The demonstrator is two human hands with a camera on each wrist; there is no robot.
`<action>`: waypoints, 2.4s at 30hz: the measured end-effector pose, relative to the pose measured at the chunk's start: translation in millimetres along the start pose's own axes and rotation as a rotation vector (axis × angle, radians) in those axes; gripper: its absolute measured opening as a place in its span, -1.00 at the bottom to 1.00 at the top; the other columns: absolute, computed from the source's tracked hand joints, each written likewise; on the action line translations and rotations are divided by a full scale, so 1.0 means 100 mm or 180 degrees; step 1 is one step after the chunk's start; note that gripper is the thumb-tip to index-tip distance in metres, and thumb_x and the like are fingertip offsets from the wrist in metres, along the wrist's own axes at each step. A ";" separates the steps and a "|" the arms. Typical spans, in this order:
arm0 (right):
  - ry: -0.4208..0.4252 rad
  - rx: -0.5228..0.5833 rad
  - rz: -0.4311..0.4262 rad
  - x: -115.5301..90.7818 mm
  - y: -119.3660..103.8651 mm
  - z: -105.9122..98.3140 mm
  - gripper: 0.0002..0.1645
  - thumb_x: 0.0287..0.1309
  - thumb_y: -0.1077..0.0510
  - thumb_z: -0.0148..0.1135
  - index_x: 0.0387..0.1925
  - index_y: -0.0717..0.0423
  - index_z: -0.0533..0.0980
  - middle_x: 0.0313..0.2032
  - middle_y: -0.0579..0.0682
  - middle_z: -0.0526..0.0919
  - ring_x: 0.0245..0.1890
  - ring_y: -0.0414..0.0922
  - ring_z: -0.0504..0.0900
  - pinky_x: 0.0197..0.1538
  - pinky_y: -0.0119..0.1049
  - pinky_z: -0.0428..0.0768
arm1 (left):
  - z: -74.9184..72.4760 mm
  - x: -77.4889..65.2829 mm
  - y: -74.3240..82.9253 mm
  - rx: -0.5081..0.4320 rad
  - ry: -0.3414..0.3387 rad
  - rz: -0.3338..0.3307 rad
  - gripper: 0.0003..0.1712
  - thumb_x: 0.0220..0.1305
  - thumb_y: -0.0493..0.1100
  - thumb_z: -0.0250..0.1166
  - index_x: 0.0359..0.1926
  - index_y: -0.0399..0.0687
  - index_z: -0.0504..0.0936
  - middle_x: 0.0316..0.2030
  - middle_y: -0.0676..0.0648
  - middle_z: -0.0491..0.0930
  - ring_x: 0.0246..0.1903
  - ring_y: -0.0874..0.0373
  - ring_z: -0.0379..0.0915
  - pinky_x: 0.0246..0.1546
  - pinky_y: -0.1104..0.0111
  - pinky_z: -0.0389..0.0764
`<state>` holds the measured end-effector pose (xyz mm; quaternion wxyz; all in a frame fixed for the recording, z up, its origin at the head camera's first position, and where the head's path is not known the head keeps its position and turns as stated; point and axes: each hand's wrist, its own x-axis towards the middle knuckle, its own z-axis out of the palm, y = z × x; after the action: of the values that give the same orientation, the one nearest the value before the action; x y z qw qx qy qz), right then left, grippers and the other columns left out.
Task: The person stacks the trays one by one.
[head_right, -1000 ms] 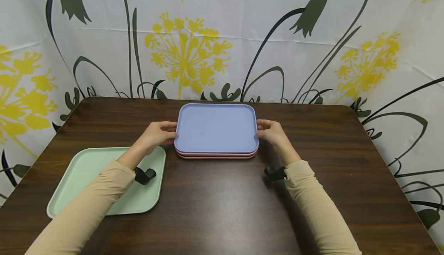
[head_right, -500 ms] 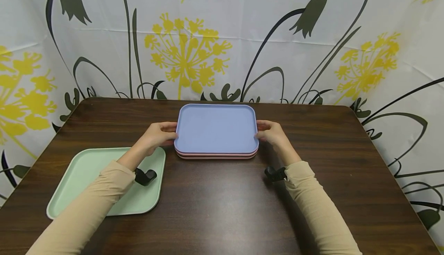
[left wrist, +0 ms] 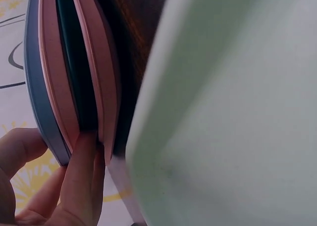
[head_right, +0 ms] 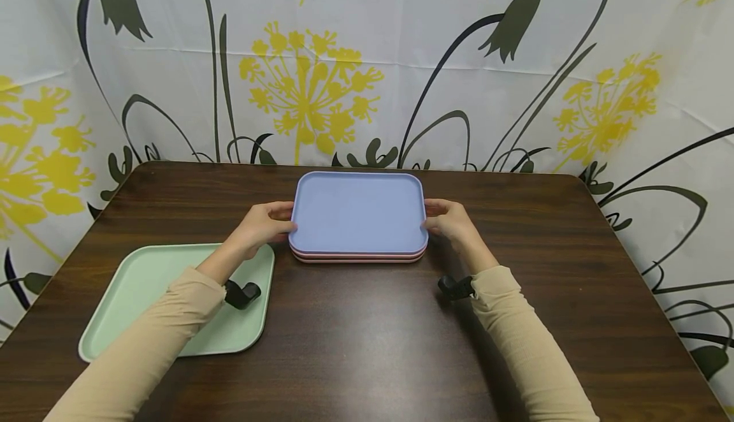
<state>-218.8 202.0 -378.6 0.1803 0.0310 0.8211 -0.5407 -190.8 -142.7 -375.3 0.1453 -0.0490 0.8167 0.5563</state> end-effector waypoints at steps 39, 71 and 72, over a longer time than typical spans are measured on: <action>-0.0041 0.0006 -0.0029 0.00 0.04 0.00 -0.29 0.11 0.39 0.10 0.33 0.33 0.20 0.28 0.32 0.32 0.05 -0.06 0.46 0.07 -0.38 0.58 | -0.18 -0.05 0.05 -0.0003 -0.0216 0.0068 -0.41 0.28 -0.34 0.13 0.32 -0.37 0.26 0.26 -0.36 0.35 0.15 -0.09 0.43 0.13 0.22 0.59; -0.0101 0.0083 -0.0117 0.00 0.05 0.00 -0.27 0.12 0.38 0.10 0.34 0.34 0.17 0.30 0.33 0.29 0.13 -0.01 0.43 0.09 -0.40 0.54 | -1.07 -0.36 -0.19 0.0305 0.0300 -0.0005 -0.42 0.44 -0.18 -0.04 0.40 -0.27 0.14 0.33 -0.33 0.25 0.21 -0.05 0.33 -0.06 0.61 0.60; -0.0100 0.0072 -0.0120 0.00 0.05 0.00 -0.28 0.13 0.38 0.10 0.34 0.34 0.17 0.30 0.33 0.29 0.14 0.00 0.42 0.12 -0.37 0.53 | -1.09 -0.36 -0.21 0.0317 0.0317 -0.0003 -0.42 0.44 -0.18 -0.05 0.40 -0.27 0.14 0.33 -0.34 0.24 0.20 -0.02 0.35 -0.07 0.63 0.59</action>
<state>-217.4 203.7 -383.1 0.1825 0.0091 0.8124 -0.5537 -171.0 -254.3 -346.3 0.1071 -0.0697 0.8496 0.5117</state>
